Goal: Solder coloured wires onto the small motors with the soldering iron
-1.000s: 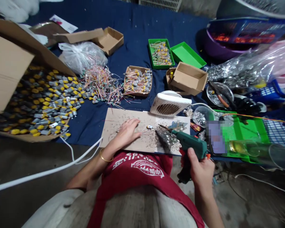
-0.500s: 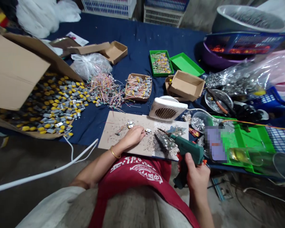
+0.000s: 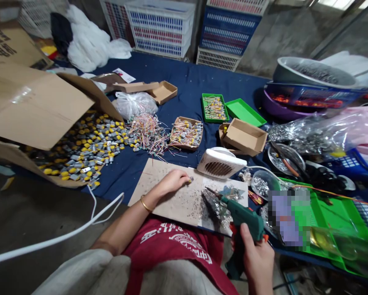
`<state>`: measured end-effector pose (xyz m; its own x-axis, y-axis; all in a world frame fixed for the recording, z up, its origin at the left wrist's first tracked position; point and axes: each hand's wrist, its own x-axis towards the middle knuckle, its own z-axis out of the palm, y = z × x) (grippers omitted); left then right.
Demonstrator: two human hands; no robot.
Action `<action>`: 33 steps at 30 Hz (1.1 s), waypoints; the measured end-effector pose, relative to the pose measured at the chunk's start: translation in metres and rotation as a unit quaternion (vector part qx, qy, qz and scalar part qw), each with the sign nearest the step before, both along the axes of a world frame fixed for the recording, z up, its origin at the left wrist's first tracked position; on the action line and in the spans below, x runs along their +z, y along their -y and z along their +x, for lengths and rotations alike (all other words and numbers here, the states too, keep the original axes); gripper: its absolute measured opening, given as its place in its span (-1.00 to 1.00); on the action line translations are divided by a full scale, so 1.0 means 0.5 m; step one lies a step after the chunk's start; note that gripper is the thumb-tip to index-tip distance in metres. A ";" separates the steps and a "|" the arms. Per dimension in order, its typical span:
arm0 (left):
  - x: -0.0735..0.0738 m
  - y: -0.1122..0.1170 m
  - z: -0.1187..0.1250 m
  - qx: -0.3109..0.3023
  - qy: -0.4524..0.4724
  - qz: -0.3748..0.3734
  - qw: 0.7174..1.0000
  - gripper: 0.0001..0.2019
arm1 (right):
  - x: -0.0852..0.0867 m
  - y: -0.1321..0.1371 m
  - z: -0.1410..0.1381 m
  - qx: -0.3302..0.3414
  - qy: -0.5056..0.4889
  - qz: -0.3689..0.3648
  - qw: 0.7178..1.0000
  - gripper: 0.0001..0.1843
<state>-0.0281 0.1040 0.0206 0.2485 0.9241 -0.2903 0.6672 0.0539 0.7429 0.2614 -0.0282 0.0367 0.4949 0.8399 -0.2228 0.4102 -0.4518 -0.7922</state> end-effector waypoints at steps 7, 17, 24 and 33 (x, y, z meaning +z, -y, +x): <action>0.071 -0.172 -0.095 0.049 -0.015 0.168 0.985 -0.77 | 0.044 -0.025 -0.049 0.023 -0.032 -0.002 0.999 -0.26; 0.040 -0.297 -0.149 0.012 -0.207 0.211 0.955 -0.83 | 0.025 -0.006 -0.026 -0.010 0.016 -0.006 1.000 -0.27; -0.024 -0.122 -0.240 0.317 -0.131 0.297 0.891 -0.82 | 0.028 -0.017 -0.018 -0.008 0.039 -0.033 0.999 -0.31; -0.090 -0.041 -0.232 0.276 -0.200 0.176 0.924 -0.87 | 0.046 -0.048 -0.059 0.017 0.052 -0.023 0.998 -0.33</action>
